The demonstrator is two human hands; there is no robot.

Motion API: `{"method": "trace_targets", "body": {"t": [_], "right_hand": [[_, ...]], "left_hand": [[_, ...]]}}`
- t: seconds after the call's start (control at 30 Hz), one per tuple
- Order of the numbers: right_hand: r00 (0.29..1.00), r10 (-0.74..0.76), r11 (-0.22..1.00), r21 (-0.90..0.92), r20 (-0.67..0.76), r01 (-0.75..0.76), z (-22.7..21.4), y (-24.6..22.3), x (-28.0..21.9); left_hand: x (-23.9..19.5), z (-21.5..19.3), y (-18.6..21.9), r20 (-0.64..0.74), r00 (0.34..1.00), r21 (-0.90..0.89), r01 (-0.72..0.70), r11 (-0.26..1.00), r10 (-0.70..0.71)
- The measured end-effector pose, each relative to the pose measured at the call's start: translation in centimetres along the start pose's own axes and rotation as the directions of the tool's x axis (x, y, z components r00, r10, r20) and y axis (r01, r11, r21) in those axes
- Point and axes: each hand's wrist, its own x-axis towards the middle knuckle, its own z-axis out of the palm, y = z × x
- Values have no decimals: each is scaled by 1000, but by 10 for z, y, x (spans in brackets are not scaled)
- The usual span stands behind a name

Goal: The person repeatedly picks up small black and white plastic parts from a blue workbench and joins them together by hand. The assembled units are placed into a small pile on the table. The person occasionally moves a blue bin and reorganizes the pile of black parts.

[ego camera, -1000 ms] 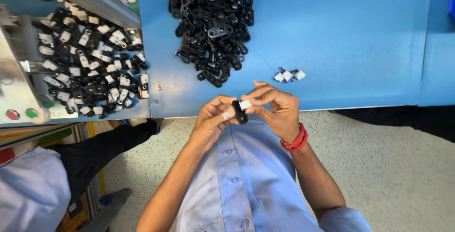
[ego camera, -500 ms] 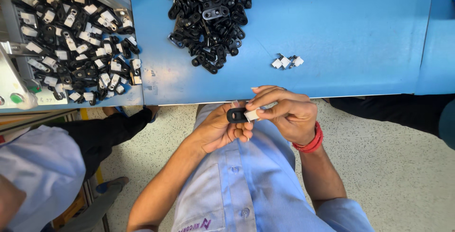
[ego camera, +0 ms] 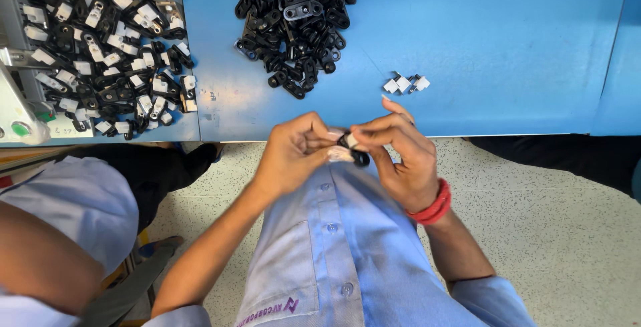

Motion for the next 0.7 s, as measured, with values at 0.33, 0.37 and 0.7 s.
{"method": "trace_targets", "body": {"t": [0.33, 0.37, 0.7], "right_hand": [[987, 141, 866, 493, -80, -84, 11, 44, 21], [994, 85, 877, 479, -73, -40, 7, 48, 25], [1000, -4, 967, 255, -24, 10, -4, 61, 28]], "left_hand": [[34, 10, 14, -84, 988, -94, -138, 986, 130], [39, 10, 15, -87, 993, -95, -92, 991, 83], [61, 0, -2, 109, 947, -333, 322, 886, -303]]}}
